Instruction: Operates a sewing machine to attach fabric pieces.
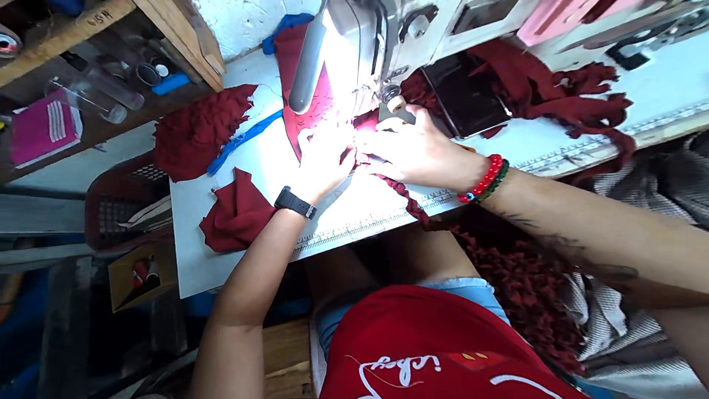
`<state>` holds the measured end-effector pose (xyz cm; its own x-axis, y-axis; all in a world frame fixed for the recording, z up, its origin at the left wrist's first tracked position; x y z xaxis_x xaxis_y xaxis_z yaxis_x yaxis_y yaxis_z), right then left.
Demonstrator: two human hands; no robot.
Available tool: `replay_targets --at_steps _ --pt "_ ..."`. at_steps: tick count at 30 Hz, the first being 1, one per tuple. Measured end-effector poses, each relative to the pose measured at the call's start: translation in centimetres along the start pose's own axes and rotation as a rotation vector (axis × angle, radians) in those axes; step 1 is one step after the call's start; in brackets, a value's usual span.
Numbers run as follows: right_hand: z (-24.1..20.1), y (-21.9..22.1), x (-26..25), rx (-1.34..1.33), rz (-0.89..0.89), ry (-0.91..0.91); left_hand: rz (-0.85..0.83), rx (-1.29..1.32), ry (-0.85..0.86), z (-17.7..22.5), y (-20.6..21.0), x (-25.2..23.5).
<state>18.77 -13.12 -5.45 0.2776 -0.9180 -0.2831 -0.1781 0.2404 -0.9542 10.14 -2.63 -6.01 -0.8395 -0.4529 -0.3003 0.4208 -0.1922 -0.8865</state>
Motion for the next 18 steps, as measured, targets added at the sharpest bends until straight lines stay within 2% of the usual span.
replay_targets --at_steps 7,11,15,18 --pt "0.7 0.6 -0.2 -0.026 -0.043 0.119 -0.017 0.013 -0.123 -1.1 0.7 -0.9" --pt "0.9 0.8 -0.3 -0.006 -0.054 0.181 -0.002 0.004 -0.133 -1.3 0.6 -1.2" --pt "0.6 1.1 0.0 0.05 -0.054 0.115 0.009 0.006 -0.149 -1.3 0.6 -1.0" --pt "0.7 1.4 0.0 0.037 -0.081 0.148 0.038 0.015 -0.131 -1.2 0.5 -0.8"
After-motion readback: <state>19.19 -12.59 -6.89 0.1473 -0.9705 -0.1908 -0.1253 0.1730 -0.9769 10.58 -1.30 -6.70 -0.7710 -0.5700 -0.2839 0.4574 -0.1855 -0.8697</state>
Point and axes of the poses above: each hand's wrist, its own x-axis away from the middle knuckle, its own y-axis out of the palm, z = x × y, the point moved 8 cm from there along -x, towards the middle knuckle, and after that the axes turned 15 degrees about -y, right-handed, at the moved point
